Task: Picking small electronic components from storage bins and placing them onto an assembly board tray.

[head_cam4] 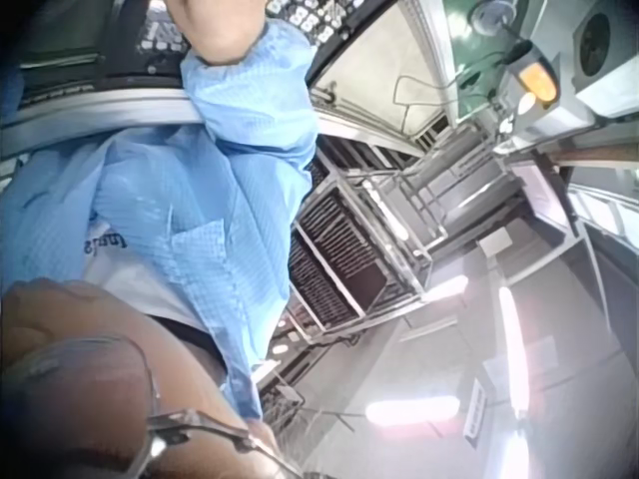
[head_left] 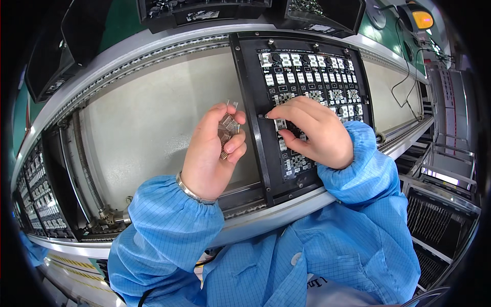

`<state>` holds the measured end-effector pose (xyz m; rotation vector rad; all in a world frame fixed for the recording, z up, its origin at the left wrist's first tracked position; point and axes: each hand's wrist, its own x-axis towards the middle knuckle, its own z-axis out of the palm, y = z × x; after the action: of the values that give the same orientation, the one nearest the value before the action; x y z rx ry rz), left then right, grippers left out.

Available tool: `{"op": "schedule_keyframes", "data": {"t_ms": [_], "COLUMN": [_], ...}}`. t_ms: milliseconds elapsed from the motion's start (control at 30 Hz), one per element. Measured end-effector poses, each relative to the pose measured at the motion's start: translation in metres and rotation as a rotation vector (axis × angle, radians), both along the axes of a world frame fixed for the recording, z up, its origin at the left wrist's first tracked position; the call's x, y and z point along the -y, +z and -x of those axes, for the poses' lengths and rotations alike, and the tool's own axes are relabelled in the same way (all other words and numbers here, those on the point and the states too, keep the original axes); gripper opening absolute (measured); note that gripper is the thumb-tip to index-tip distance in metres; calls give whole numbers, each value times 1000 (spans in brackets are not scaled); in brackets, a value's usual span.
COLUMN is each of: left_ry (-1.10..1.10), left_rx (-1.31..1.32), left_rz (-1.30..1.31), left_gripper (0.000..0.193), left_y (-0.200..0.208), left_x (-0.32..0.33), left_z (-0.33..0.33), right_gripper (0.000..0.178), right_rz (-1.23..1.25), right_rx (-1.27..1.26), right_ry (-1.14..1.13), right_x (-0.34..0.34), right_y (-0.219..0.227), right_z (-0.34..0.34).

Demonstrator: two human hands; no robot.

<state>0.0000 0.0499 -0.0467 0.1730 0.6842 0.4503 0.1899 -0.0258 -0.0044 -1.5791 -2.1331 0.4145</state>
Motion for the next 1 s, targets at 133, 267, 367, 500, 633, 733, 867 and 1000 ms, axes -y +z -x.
{"op": "schedule_keyframes", "data": {"t_ms": [133,267,367,500,633,733,867,1000], "left_ry": [5,11,26,43,45,25,-13,-92], "left_rx": [-13,7,9,46,76,98,142,163], "left_rz": [1,-16,-32,-67,-78,-98,-131,-194], "left_gripper": [14,14,14,14,15,17,20,26], "left_y": [1,2,3,8,11,13,15,23], "left_x": [-1,-1,0,2,4,5,8,11], "left_z": [-2,-4,-6,-7,-9,-11,-12,-12], "right_gripper": [40,44,43,38,35,34,32,34], "right_rz": [12,-59,-86,-62,-69,-64,-29,68], "right_rx": [42,132,141,97,26,55,90,-277], "right_ry": [-9,32,46,-11,-94,-93,-32,-1], "right_x": [3,7,8,6,9,8,4,2], "right_y": [4,3,2,2,-5,-1,1,12], "right_z": [3,3,3,0,-3,-3,-9,-22]}}
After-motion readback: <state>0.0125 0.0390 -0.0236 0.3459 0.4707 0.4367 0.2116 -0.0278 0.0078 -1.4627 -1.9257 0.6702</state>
